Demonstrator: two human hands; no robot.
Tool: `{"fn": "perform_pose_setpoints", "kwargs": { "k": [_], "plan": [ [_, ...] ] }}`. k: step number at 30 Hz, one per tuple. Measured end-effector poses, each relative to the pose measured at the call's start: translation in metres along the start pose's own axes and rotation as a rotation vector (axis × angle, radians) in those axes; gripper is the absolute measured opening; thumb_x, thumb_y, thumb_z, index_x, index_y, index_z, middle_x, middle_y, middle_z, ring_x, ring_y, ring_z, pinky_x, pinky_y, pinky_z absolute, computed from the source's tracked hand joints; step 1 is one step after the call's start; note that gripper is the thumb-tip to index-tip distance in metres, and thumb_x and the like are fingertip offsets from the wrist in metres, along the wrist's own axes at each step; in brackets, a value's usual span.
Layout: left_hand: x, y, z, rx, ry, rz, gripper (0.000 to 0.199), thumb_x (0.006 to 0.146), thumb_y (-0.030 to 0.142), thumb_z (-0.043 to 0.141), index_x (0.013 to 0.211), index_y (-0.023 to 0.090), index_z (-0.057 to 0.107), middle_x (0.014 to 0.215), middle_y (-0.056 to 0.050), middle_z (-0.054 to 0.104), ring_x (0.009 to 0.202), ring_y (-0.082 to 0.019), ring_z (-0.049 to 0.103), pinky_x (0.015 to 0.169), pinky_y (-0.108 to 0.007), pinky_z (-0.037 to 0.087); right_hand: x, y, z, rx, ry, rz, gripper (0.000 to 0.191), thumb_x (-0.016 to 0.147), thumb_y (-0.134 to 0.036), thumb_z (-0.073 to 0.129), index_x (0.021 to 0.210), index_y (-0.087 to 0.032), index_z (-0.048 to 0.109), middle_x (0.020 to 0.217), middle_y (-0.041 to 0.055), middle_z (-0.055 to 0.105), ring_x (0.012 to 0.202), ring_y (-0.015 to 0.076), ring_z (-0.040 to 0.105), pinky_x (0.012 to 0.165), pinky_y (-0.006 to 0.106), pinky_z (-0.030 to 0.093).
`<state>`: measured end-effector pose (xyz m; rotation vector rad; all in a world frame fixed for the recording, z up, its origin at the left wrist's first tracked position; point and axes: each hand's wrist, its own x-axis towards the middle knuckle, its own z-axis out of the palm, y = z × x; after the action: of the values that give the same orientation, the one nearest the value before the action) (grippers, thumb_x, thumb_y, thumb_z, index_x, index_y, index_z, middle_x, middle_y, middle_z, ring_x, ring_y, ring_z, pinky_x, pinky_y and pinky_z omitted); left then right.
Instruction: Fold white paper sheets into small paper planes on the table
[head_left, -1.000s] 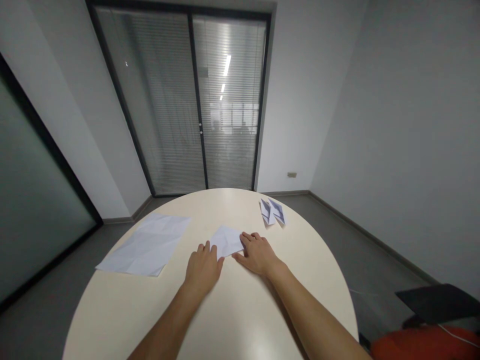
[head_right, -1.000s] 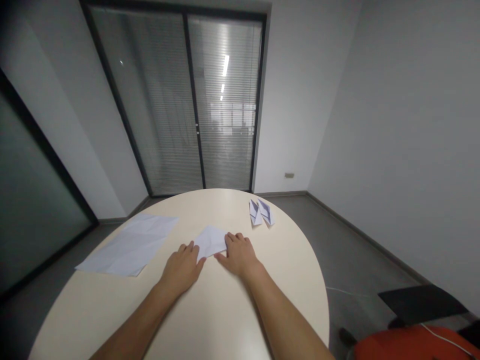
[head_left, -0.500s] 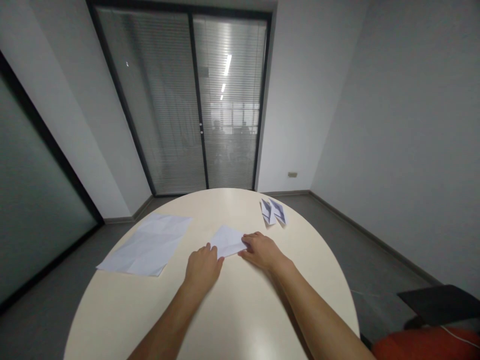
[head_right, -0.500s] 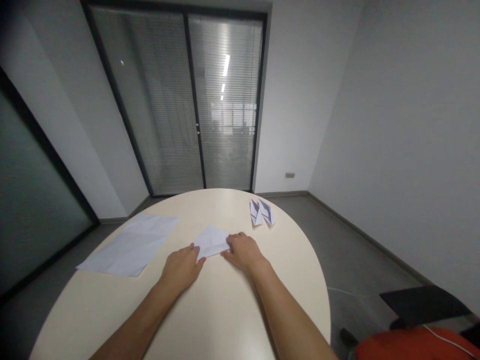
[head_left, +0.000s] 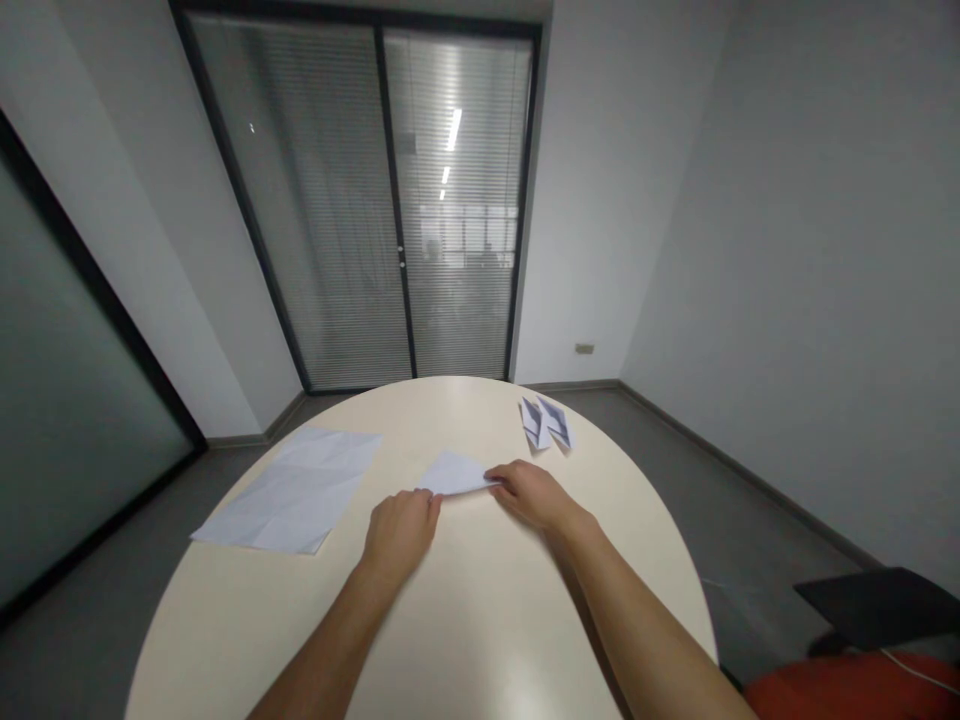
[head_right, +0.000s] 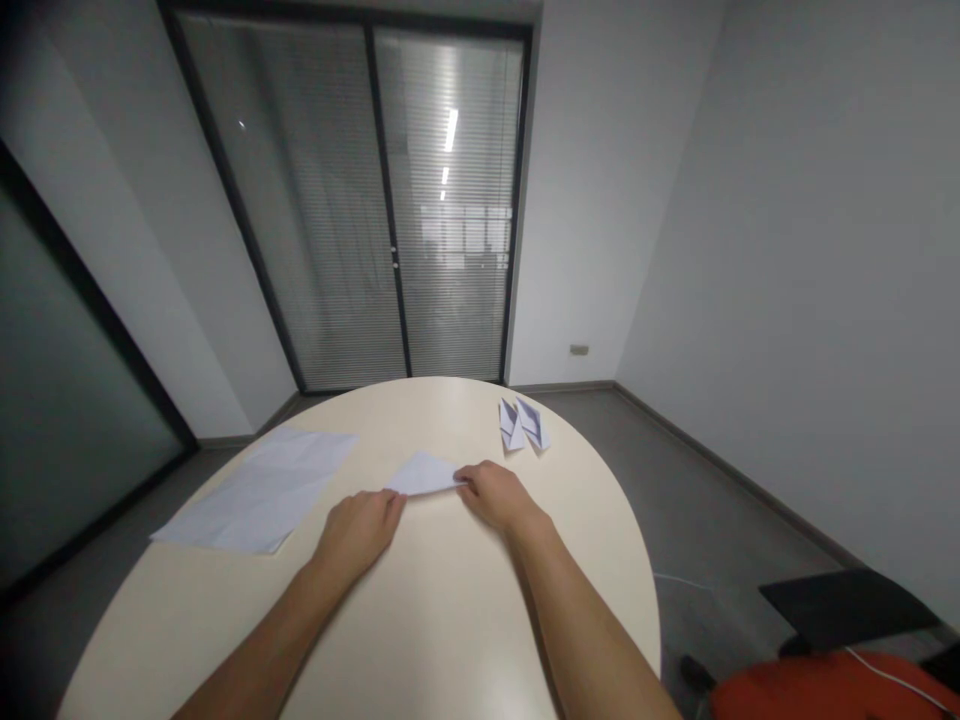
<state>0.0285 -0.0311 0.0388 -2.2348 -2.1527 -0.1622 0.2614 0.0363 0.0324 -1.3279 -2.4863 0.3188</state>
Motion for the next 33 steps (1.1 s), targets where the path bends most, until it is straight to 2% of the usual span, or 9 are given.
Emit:
{"fn": "perform_pose_setpoints", "kwargs": {
  "k": [3, 8, 14, 20, 24, 29, 33],
  "plan": [
    [0.002, -0.002, 0.0, 0.013, -0.007, -0.022, 0.046, 0.106, 0.037, 0.031, 0.106, 0.018, 0.073, 0.098, -0.013, 0.077, 0.091, -0.027, 0.074, 0.079, -0.036, 0.052, 0.002, 0.001, 0.001, -0.007, 0.02, 0.037, 0.034, 0.096, -0.029, 0.051, 0.119, -0.021, 0.073, 0.117, 0.0099, 0.075, 0.107, 0.0242, 0.068, 0.091, 0.03, 0.047],
    [0.005, -0.007, 0.001, 0.004, -0.013, -0.036, 0.034, 0.104, 0.028, 0.038, 0.106, 0.019, 0.071, 0.099, -0.012, 0.077, 0.093, -0.025, 0.074, 0.08, -0.034, 0.051, 0.004, 0.006, 0.005, -0.003, 0.049, 0.098, 0.035, 0.095, -0.028, 0.05, 0.123, -0.022, 0.071, 0.117, 0.0094, 0.075, 0.108, 0.0246, 0.069, 0.09, 0.03, 0.048],
    [0.007, -0.013, 0.001, 0.006, 0.012, -0.064, 0.031, 0.103, 0.023, 0.038, 0.106, 0.019, 0.069, 0.103, -0.01, 0.075, 0.092, -0.025, 0.073, 0.076, -0.033, 0.051, 0.006, 0.008, 0.012, 0.076, 0.124, 0.127, 0.043, 0.096, -0.028, 0.05, 0.138, -0.02, 0.058, 0.113, 0.0111, 0.075, 0.105, 0.0244, 0.069, 0.09, 0.031, 0.047],
    [0.008, -0.014, 0.0, 0.004, 0.021, -0.081, 0.027, 0.101, 0.021, 0.042, 0.11, 0.021, 0.067, 0.104, -0.008, 0.075, 0.092, -0.024, 0.072, 0.073, -0.032, 0.05, 0.007, 0.013, 0.02, 0.097, 0.168, 0.131, 0.048, 0.098, -0.029, 0.049, 0.144, -0.017, 0.049, 0.107, 0.0123, 0.073, 0.096, 0.0236, 0.068, 0.084, 0.031, 0.046],
    [0.009, -0.016, 0.005, -0.001, 0.054, -0.073, 0.027, 0.1, 0.019, 0.042, 0.113, 0.022, 0.066, 0.104, -0.007, 0.074, 0.092, -0.024, 0.072, 0.073, -0.032, 0.05, 0.007, 0.015, 0.023, 0.092, 0.178, 0.135, 0.048, 0.097, -0.029, 0.049, 0.145, -0.017, 0.049, 0.112, 0.0136, 0.072, 0.098, 0.0241, 0.066, 0.086, 0.032, 0.046],
    [0.009, -0.017, 0.009, -0.004, 0.093, -0.06, 0.031, 0.098, 0.016, 0.048, 0.125, 0.02, 0.061, 0.115, -0.008, 0.07, 0.102, -0.023, 0.07, 0.083, -0.032, 0.051, 0.008, 0.015, 0.024, 0.078, 0.197, 0.127, 0.049, 0.096, -0.027, 0.051, 0.144, -0.016, 0.05, 0.117, 0.0141, 0.07, 0.101, 0.0242, 0.065, 0.088, 0.032, 0.045],
    [0.009, -0.016, 0.01, 0.018, 0.1, -0.03, 0.033, 0.098, 0.012, 0.045, 0.125, 0.02, 0.062, 0.115, -0.008, 0.069, 0.105, -0.022, 0.068, 0.085, -0.031, 0.05, 0.009, 0.015, 0.024, 0.065, 0.206, 0.12, 0.048, 0.095, -0.023, 0.053, 0.143, -0.016, 0.051, 0.116, 0.0125, 0.07, 0.102, 0.0235, 0.064, 0.089, 0.032, 0.045]
  ]
}}
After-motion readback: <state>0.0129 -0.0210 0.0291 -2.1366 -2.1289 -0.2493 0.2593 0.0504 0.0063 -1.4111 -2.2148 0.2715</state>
